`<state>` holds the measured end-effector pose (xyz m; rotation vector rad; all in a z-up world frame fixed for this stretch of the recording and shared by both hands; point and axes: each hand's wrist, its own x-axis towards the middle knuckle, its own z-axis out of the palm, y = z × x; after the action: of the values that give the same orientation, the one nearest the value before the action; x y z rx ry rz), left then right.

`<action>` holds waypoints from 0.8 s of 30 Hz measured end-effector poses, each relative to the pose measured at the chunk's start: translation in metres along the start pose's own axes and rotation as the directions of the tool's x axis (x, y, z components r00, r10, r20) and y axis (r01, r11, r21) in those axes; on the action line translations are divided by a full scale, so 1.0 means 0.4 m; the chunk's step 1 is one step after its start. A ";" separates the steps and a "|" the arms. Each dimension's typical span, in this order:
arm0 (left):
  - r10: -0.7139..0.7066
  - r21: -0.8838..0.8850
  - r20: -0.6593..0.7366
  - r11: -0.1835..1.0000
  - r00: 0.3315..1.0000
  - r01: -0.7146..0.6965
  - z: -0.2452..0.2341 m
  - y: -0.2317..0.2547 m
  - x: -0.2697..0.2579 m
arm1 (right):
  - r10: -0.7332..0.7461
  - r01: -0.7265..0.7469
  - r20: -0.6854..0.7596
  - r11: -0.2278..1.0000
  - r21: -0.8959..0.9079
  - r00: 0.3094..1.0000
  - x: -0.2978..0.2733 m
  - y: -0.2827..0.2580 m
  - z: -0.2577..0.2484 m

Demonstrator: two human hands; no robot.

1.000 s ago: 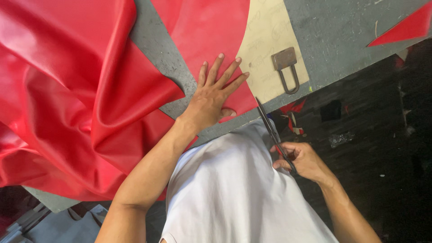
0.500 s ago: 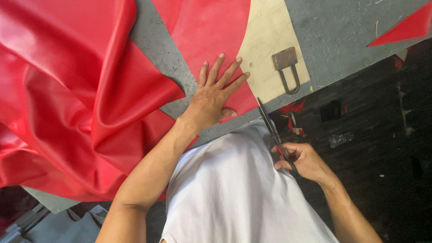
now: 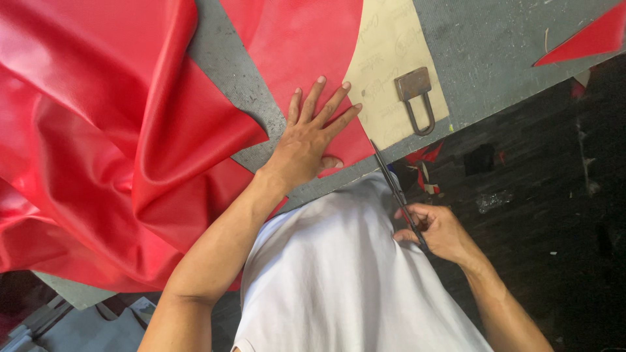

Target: The person uses shears to cut red vinyl fabric along a paper pattern on a workbench. They trace the pattern with a white marker, secure it with a padlock and weight, and trim the material to shape.

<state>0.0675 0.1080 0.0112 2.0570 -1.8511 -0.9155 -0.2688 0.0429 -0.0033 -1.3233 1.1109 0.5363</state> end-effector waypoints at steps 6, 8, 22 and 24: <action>0.001 -0.002 0.001 1.000 1.000 -0.001 -0.001 0.000 0.001 | -0.038 0.037 0.018 0.997 0.072 0.999 -0.003 -0.005 0.001; 0.005 -0.001 -0.009 1.000 1.000 -0.005 -0.002 0.000 0.000 | -0.052 0.051 0.019 0.995 0.081 0.998 -0.003 -0.012 0.001; 0.001 -0.015 -0.005 1.000 1.000 -0.001 -0.009 0.004 0.002 | -0.038 0.036 0.017 0.996 0.083 0.999 -0.006 -0.032 0.011; 0.009 -0.012 -0.020 1.000 1.000 -0.010 -0.011 0.003 0.001 | -0.040 0.036 0.028 0.991 0.130 0.999 0.001 -0.043 0.006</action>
<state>0.0689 0.1064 0.0150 2.0412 -1.8393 -0.8975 -0.2535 0.0411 0.0043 -1.2178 1.0747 0.4475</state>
